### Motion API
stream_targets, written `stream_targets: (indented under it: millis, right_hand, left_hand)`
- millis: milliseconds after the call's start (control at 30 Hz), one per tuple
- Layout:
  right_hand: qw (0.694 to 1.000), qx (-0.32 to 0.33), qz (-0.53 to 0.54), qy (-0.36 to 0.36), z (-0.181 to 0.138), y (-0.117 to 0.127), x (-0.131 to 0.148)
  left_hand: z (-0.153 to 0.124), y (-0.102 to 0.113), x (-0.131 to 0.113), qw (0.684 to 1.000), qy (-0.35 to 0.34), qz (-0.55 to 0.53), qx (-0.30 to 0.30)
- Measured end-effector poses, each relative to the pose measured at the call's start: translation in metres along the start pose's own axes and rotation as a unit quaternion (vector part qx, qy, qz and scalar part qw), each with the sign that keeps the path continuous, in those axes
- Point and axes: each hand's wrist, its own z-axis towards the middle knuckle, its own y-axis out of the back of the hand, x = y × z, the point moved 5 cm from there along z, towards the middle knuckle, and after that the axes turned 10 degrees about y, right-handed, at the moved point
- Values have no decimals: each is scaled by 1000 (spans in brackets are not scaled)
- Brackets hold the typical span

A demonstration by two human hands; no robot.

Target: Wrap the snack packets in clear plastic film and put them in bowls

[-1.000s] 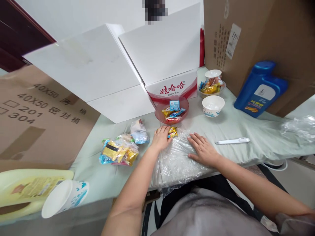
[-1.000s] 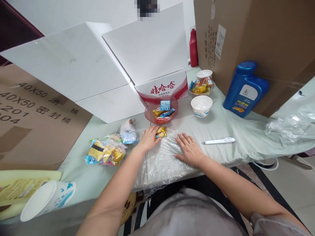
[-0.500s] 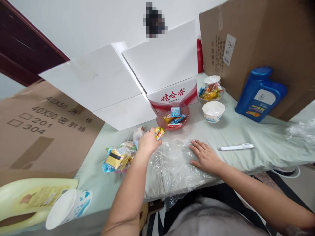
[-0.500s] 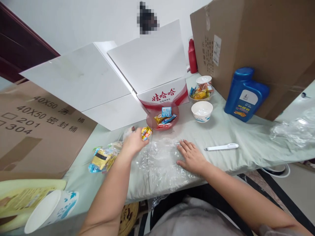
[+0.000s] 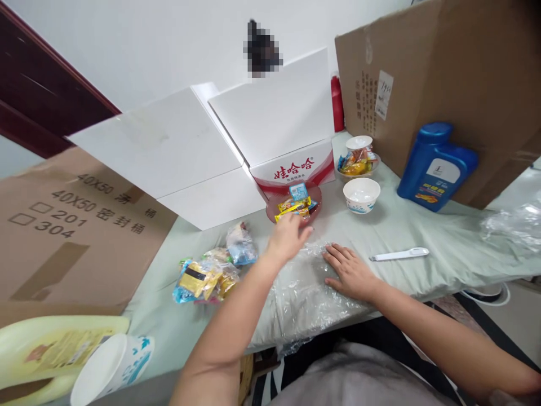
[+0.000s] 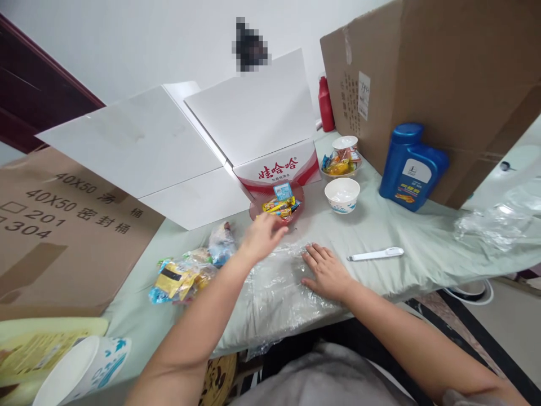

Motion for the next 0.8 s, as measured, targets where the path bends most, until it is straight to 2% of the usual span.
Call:
stream_targets:
  millis: [67, 133, 200, 300, 400, 467, 533, 600, 667, 733, 800]
  right_hand:
    - [1000, 4, -9, -17, 0, -3, -1]
    - [998, -3, -24, -51, 1, -6, -3]
    - [995, -12, -41, -92, 1, -9, -6]
    - [986, -9, -63, -152, -4, -5, -17]
    - [974, -27, -85, -209, -12, 17, -30]
    - [977, -59, -74, -190, -11, 37, -28]
    - [991, -83, -23, -105, 0, 49, -13]
    - [996, -79, 38, 10, 17, 48, 8]
    - [994, -37, 59, 85, 34, 33, 21]
    - [996, 31, 43, 68, 47, 15, 12]
    - [997, 73, 1, -38, 52, 5, -17]
  left_hand:
    - [-36, -22, -17, 994, -62, -26, 87]
    - [-64, -42, -19, 991, -70, 10, 116]
    - [-78, -58, -5, 993, -28, 64, 99]
    - [-85, -71, 35, 992, 63, 98, 54]
    - [-92, -75, 67, 991, 101, 84, 21]
    - [-97, -77, 74, 994, 94, 62, 8]
    - [-100, -82, 67, 997, 65, 41, 17]
    - [-99, -90, 51, 998, 11, 26, 48]
    - [-98, -97, 36, 996, -39, 20, 81]
    - [-95, -102, 31, 993, -57, 17, 102]
    - [-93, -102, 34, 992, -53, 15, 112]
